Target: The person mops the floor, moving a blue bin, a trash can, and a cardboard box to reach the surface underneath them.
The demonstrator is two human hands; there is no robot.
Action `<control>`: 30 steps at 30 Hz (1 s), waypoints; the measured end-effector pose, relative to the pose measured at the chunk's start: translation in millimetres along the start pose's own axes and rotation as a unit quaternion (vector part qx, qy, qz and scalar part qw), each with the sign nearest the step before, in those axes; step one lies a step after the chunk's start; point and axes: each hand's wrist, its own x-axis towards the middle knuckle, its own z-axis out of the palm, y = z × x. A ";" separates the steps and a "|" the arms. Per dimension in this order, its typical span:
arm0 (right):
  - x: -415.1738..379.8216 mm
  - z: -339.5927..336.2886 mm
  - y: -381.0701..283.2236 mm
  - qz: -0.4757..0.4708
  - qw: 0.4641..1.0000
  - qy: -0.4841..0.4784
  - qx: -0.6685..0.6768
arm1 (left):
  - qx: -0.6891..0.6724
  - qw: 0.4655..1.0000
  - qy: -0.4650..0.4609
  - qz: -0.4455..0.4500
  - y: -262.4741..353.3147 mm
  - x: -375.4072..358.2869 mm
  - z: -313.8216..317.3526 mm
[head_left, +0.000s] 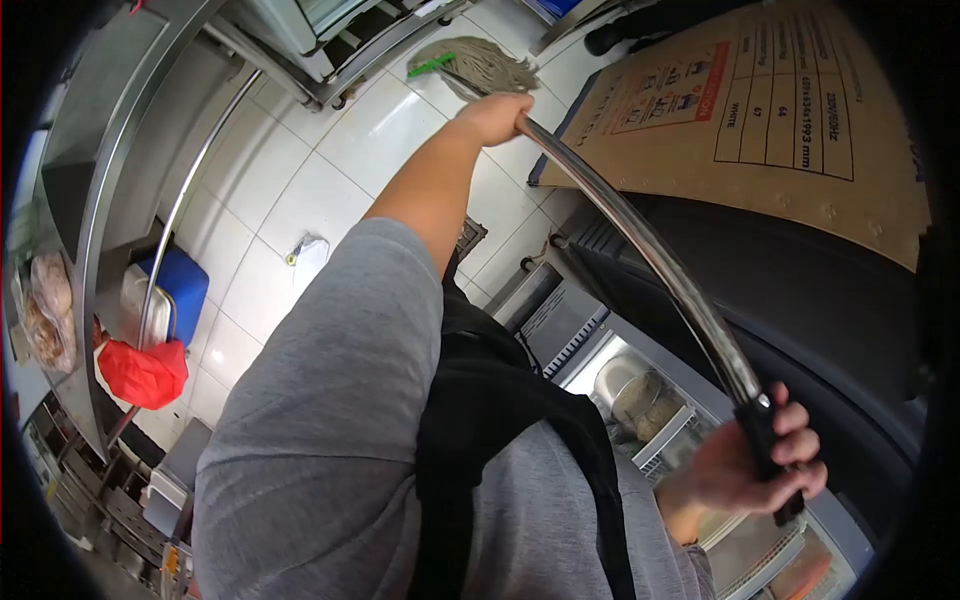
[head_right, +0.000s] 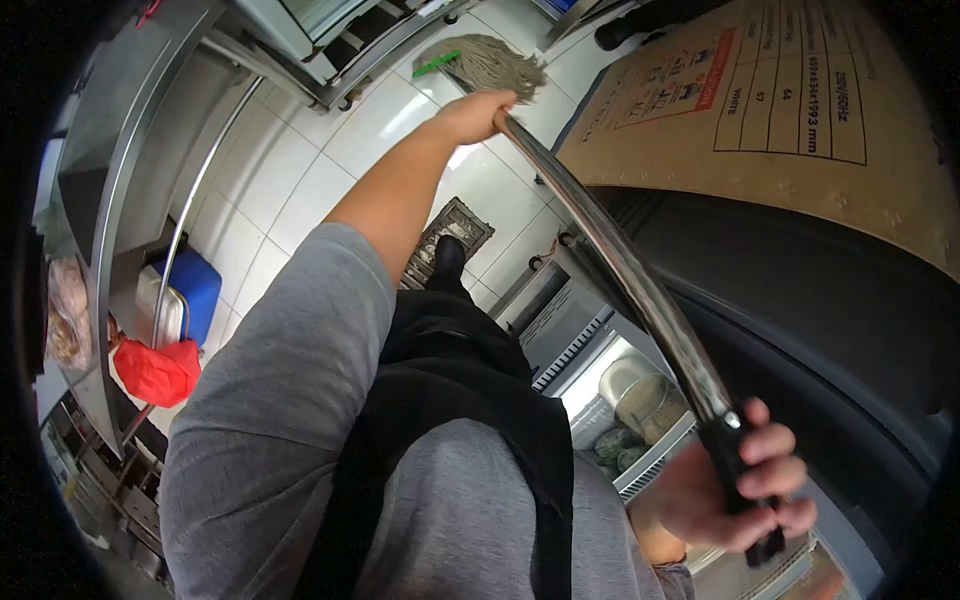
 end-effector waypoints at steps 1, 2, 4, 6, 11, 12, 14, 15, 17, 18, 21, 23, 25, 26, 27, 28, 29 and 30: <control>-8.6 4.5 5.5 0.020 1.000 0.000 -0.016 | -0.009 0.999 0.025 -0.018 -10.0 -9.5 -3.8; -14.6 -0.4 9.6 0.041 0.999 -0.021 0.007 | -0.013 0.998 0.044 -0.044 -13.7 -20.9 -10.8; -17.8 -7.4 15.0 0.070 0.996 -0.038 0.034 | -0.018 0.995 0.062 -0.071 -24.0 -44.7 -10.4; -10.9 -19.9 10.5 0.125 0.986 -0.056 0.098 | -0.005 0.978 0.184 -0.099 -27.2 -69.5 2.4; 59.7 -63.7 -70.3 0.081 0.984 -0.123 0.102 | -0.036 0.966 0.221 -0.126 82.5 -144.3 21.2; 65.6 -60.3 -88.9 0.063 0.985 -0.133 0.089 | -0.054 0.966 0.226 -0.109 94.2 -152.5 21.7; 71.5 -53.0 -116.7 0.061 0.973 -0.187 0.117 | -0.069 0.964 0.241 -0.092 99.8 -168.3 10.1; 66.1 -46.8 -121.3 0.057 0.972 -0.194 0.121 | -0.068 0.967 0.227 -0.098 97.8 -178.5 0.2; 48.5 -26.2 -125.6 0.031 0.975 -0.179 0.124 | -0.066 0.966 0.224 -0.107 86.8 -203.7 -15.9; 40.2 -18.0 -128.5 0.032 0.973 -0.199 0.113 | -0.057 0.968 0.219 -0.113 76.1 -219.9 -19.9; 11.0 6.1 -146.3 -0.001 0.970 -0.218 0.111 | -0.066 0.960 0.246 -0.112 68.0 -266.4 -40.3; 1.0 11.8 -167.1 -0.037 0.958 -0.240 0.154 | -0.076 0.962 0.241 -0.104 74.4 -292.5 -51.6; -0.4 21.6 -189.6 -0.038 0.920 -0.280 0.272 | -0.094 0.962 0.238 -0.094 82.5 -312.1 -52.9; -4.8 48.2 -198.9 -0.105 0.915 -0.325 0.214 | -0.106 0.962 0.236 -0.090 87.7 -320.6 -52.0; -11.2 78.7 -207.5 -0.173 0.901 -0.366 0.153 | -0.119 0.961 0.235 -0.085 92.0 -327.5 -52.1; -16.5 94.1 -217.0 -0.180 0.905 -0.351 0.162 | -0.129 0.961 0.236 -0.070 93.2 -333.5 -53.5; -20.7 104.8 -225.9 -0.182 0.902 -0.356 0.163 | -0.130 0.959 0.242 -0.071 95.5 -342.4 -56.9; -25.0 115.0 -234.0 -0.184 0.916 -0.320 0.157 | -0.131 0.961 0.229 -0.081 98.2 -352.5 -59.3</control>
